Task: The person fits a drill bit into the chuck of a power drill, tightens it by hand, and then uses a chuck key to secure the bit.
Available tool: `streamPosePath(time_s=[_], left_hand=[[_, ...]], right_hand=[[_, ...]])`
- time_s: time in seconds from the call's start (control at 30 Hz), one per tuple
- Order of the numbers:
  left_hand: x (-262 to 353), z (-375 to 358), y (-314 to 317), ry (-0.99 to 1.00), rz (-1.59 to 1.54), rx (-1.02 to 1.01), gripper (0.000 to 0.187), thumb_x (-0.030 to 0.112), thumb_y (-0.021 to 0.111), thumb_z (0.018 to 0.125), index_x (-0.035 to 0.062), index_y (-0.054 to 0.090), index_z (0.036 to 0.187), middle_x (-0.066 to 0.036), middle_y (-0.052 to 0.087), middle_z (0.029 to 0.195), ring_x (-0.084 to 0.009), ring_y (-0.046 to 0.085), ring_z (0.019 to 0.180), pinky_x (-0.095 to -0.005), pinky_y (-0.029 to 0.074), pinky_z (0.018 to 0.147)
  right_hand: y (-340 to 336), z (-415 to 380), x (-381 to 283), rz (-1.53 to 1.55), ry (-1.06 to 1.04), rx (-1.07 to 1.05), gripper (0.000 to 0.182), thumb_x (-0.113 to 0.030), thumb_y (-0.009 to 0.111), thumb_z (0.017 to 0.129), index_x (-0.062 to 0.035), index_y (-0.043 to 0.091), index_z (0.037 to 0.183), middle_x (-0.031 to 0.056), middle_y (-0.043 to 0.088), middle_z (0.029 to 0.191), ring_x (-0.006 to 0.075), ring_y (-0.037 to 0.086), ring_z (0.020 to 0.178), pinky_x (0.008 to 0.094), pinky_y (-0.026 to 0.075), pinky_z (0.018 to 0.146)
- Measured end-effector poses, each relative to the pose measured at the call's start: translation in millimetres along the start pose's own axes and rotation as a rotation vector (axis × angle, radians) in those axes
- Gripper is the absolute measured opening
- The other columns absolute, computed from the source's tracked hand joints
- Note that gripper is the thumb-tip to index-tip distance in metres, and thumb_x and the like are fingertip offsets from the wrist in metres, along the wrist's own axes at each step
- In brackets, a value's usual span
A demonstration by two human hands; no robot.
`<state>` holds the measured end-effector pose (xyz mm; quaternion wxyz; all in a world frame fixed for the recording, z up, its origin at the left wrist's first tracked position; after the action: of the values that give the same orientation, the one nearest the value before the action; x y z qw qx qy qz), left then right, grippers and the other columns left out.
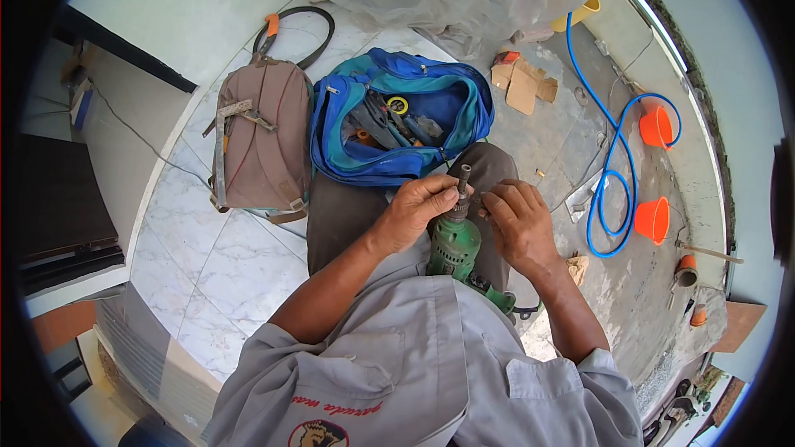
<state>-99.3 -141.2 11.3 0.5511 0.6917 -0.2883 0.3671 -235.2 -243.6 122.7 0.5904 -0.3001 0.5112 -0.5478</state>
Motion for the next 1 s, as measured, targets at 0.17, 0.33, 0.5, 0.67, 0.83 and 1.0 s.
streamPosePath(time_s=[0.17,0.33,0.5,0.67,0.83,1.0], left_hand=[[1,1,9,0.003,-0.173,-0.046,0.043,0.025,0.046,0.117,-0.0069,0.061,0.142,-0.012,0.069,0.125,-0.0204,0.068,0.115,-0.0364,0.054,0.105],[1,2,11,-0.016,-0.19,-0.052,0.045,0.027,0.043,0.118,-0.0074,0.06,0.143,-0.011,0.068,0.127,-0.0174,0.065,0.116,-0.0338,0.052,0.107],[2,6,12,-0.014,0.111,-0.017,0.044,0.026,0.046,0.118,-0.0053,0.059,0.146,-0.007,0.068,0.127,-0.0123,0.062,0.117,-0.0301,0.05,0.106],[9,10,20,0.092,0.306,0.049,0.035,0.02,0.059,0.112,-0.0058,0.062,0.136,0.0,0.064,0.096,-0.0074,0.06,0.088,-0.026,0.052,0.078],[9,10,20,0.131,0.488,0.085,0.028,0.015,0.053,0.113,-0.0026,0.063,0.133,-0.001,0.065,0.098,-0.0085,0.059,0.089,-0.0264,0.051,0.08],[13,4,22,0.116,0.514,0.159,0.023,0.013,0.052,0.112,-0.001,0.063,0.127,-0.002,0.065,0.095,-0.0088,0.058,0.086,-0.0277,0.051,0.078]], right_hand=[[2,4,-4,-0.07,-0.112,-0.01,0.038,-0.011,0.071,0.078,-0.0003,0.069,0.115,0.0135,0.065,0.11,0.0336,0.065,0.112,0.0459,0.053,0.097],[4,8,-4,-0.117,-0.172,-0.012,0.038,-0.014,0.069,0.08,0.0007,0.069,0.114,0.0132,0.065,0.108,0.0331,0.065,0.11,0.0465,0.053,0.098],[-2,12,-2,-0.22,-0.289,-0.03,0.035,-0.017,0.068,0.08,0.0015,0.07,0.11,0.0125,0.064,0.101,0.0302,0.065,0.104,0.0451,0.053,0.099],[-3,16,7,-0.202,-0.38,-0.015,0.028,-0.017,0.069,0.079,0.0004,0.068,0.101,0.0083,0.06,0.088,0.0267,0.062,0.089,0.0422,0.054,0.09],[17,10,11,-0.113,-0.286,0.029,0.019,-0.015,0.069,0.079,-0.0028,0.061,0.09,0.0078,0.055,0.084,0.0254,0.058,0.081,0.04,0.05,0.075],[30,8,6,-0.044,-0.177,0.073,0.016,-0.01,0.068,0.078,-0.0049,0.056,0.087,0.0084,0.051,0.082,0.0256,0.056,0.077,0.0403,0.046,0.071]])
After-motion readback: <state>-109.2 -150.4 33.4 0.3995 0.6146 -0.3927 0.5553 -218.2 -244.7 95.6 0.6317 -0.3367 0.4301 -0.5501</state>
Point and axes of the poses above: each hand's wrist, its own z-axis towards the middle knuckle, its own y-axis out of the palm, x = y × z, the point moved 5 cm from there along z, towards the middle knuckle
